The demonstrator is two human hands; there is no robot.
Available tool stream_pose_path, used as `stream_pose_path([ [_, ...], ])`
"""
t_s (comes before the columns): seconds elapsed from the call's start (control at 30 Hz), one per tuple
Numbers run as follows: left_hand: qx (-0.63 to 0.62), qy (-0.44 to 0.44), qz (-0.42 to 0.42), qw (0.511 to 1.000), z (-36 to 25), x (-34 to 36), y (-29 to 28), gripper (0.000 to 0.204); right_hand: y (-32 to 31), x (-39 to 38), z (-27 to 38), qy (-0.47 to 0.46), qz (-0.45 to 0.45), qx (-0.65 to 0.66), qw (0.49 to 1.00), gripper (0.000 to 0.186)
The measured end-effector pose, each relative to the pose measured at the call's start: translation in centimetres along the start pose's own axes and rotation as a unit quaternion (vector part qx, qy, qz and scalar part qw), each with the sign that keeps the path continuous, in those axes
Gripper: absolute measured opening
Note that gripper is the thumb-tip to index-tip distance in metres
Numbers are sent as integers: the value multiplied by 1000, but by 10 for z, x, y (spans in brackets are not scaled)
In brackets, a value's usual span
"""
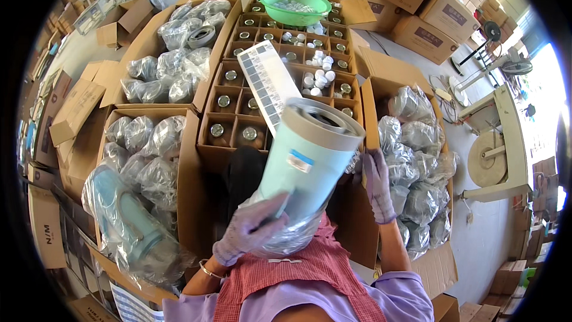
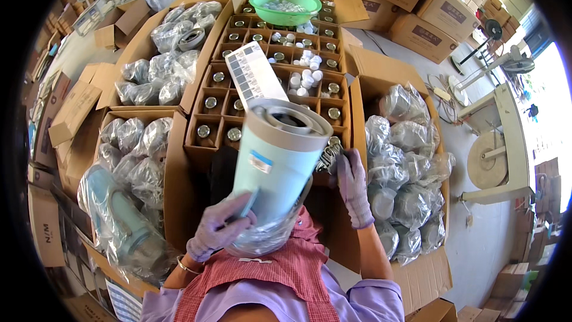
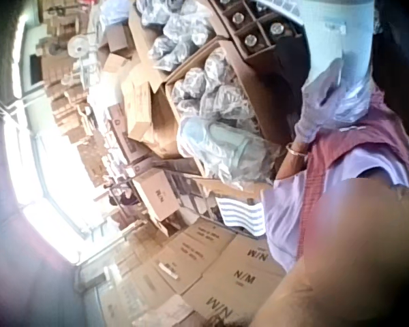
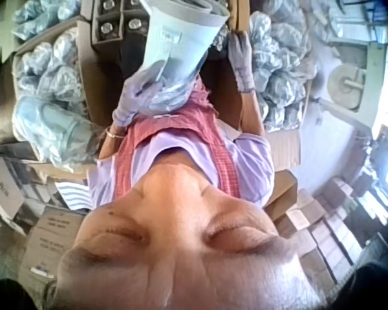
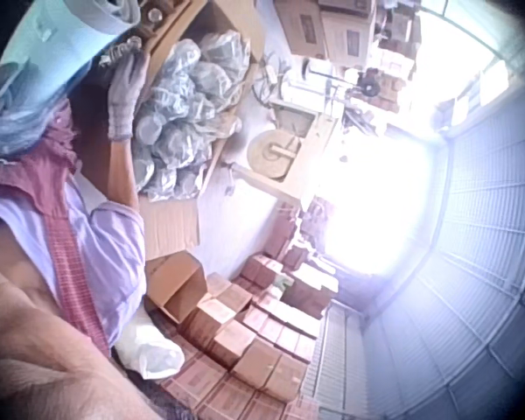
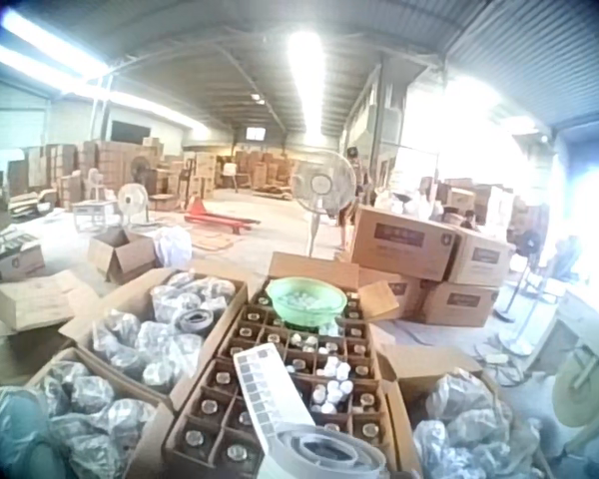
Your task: The person applies stickers from a sheet onto cylindrical objects, handles objects wrapped in plastic from a large box, and places them into divided cardboard slots.
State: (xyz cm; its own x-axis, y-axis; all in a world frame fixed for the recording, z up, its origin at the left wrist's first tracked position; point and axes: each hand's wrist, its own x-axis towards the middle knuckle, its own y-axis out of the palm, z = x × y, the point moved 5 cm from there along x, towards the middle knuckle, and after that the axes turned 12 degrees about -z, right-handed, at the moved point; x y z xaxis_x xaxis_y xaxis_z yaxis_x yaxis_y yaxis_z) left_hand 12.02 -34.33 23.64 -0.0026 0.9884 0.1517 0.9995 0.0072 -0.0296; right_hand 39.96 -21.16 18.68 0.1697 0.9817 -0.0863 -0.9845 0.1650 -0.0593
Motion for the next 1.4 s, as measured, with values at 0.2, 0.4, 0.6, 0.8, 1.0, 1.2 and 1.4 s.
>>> stream_pose_path([
  [0.2, 49, -17, -33, 998, -2, -1, 13, 32, 55, -31, 90, 3, 86, -34, 996, 10],
  [0.4, 18, -18, -68, 997, 3, -5, 30, 31, 65, -49, 105, -60, 129, -26, 989, 12],
  [0.6, 66, -7, -7, 998, -4, 1, 40, 33, 73, -49, 110, -67, 145, -178, 971, 15],
  [0.8, 122, 66, 47, 989, -6, 9, 51, 35, 81, -45, 110, -83, 205, -237, 946, 13],
  [1.0, 119, 89, 42, 988, -1, 10, 51, 34, 91, -53, 122, -366, 85, -357, 856, 23],
  [1.2, 147, 163, 32, 975, -2, 12, 48, 30, 97, -42, 119, -310, 111, -285, 900, 25],
  [1.4, 95, 159, 48, 982, -3, 13, 38, 26, 104, -46, 124, -508, 118, -252, 815, 22],
])
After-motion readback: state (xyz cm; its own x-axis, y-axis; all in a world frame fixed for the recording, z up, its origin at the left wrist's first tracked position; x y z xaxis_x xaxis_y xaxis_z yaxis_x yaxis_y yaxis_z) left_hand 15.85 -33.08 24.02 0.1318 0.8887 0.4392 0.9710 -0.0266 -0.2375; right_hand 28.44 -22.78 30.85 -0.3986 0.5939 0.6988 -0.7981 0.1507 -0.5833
